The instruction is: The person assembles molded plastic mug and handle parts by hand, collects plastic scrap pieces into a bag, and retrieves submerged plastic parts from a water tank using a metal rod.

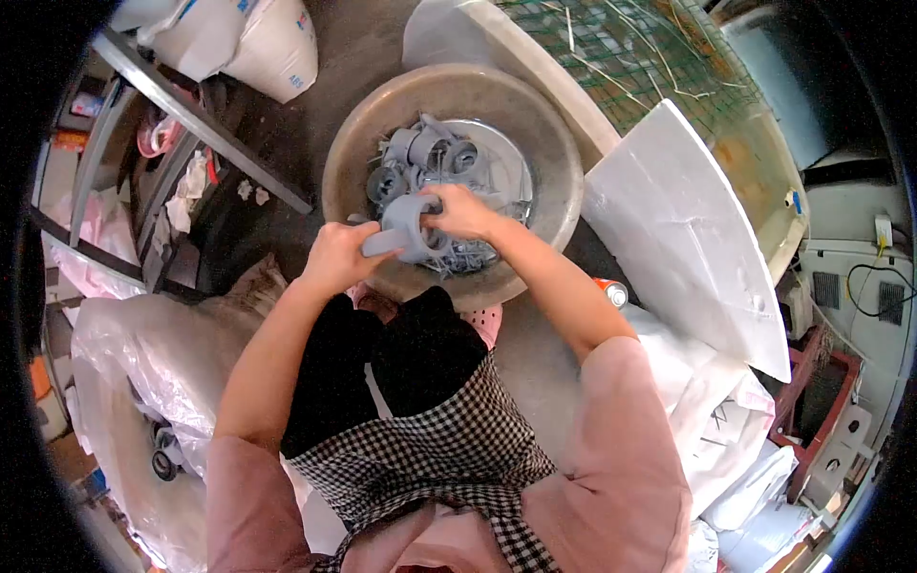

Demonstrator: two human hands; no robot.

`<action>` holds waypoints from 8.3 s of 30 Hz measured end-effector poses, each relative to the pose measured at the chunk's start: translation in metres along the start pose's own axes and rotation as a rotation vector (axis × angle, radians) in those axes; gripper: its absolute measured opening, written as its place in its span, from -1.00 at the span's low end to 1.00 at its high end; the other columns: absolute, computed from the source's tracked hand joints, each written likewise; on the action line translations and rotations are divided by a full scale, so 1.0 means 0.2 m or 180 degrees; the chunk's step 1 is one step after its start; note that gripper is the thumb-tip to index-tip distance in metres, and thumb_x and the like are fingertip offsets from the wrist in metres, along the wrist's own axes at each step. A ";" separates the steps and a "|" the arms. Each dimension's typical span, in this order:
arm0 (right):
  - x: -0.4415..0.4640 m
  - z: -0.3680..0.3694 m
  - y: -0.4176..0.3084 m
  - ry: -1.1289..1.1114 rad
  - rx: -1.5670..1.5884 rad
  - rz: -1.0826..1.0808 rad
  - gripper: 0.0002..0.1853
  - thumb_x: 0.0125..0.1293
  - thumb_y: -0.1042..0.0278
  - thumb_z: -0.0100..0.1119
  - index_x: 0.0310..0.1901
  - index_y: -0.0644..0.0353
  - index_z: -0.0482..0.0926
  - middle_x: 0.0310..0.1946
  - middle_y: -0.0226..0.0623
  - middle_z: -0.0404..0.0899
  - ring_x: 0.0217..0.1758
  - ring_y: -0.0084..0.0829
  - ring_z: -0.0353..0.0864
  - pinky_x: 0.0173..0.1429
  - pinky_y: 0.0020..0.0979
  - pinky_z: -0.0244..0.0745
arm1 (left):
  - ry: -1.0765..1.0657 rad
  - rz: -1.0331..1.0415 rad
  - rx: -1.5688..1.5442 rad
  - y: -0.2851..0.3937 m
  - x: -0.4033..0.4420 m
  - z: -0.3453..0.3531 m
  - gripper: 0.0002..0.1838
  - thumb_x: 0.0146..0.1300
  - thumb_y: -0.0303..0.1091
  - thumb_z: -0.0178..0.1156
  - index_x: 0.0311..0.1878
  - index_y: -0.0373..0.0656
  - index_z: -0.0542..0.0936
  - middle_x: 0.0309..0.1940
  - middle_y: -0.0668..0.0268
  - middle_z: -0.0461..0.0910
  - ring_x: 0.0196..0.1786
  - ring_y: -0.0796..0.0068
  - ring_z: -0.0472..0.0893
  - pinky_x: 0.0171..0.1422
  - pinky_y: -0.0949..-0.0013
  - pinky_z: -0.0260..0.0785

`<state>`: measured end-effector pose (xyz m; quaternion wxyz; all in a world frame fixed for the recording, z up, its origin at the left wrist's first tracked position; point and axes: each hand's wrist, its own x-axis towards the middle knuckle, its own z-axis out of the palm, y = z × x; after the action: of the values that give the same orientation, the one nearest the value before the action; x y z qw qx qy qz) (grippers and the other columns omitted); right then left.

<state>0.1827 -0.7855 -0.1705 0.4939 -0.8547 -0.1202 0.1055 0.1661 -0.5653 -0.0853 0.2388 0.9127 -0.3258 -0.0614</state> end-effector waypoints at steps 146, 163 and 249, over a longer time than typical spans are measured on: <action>-3.17 -1.91 -0.25 0.1964 -0.3001 0.3428 -0.66 0.17 -0.04 0.21 -0.27 0.09 0.65 -0.47 -0.05 0.60 -0.33 -0.02 0.60 -0.24 -0.13 0.47 | 0.0935 0.2109 -0.0251 1.87 0.59 0.61 -0.72 -0.08 -0.37 0.33 -0.27 -0.15 0.50 -0.26 0.26 0.42 0.03 0.20 0.45 0.30 -0.02 0.06; -3.44 -1.85 -0.87 0.1843 -0.2995 0.4303 -0.64 0.02 0.04 0.34 -0.38 0.23 0.70 -0.51 0.00 0.59 -0.34 -0.03 0.59 -0.18 -0.14 0.44 | 0.1134 0.2099 -0.0149 1.87 0.57 0.66 -0.71 -0.09 -0.35 0.36 -0.29 -0.12 0.49 -0.27 0.28 0.42 -0.03 0.24 0.44 0.27 0.01 0.11; -2.58 -1.85 0.32 0.1596 -0.1648 0.3056 -0.50 0.28 -0.01 0.13 -0.48 0.40 0.57 -0.64 -0.08 0.52 -0.53 -0.26 0.53 -0.31 -0.27 0.44 | 0.1345 0.2158 -0.0259 1.82 0.60 0.71 -0.89 0.07 -0.34 0.17 -0.35 -0.09 0.47 -0.38 0.30 0.40 -0.06 0.33 0.47 0.32 0.09 0.07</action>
<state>-0.1905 -1.2798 -0.0123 0.1801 -0.9048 0.3776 0.0792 0.0161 -0.9415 -0.0316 0.3433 0.7358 -0.5495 0.1971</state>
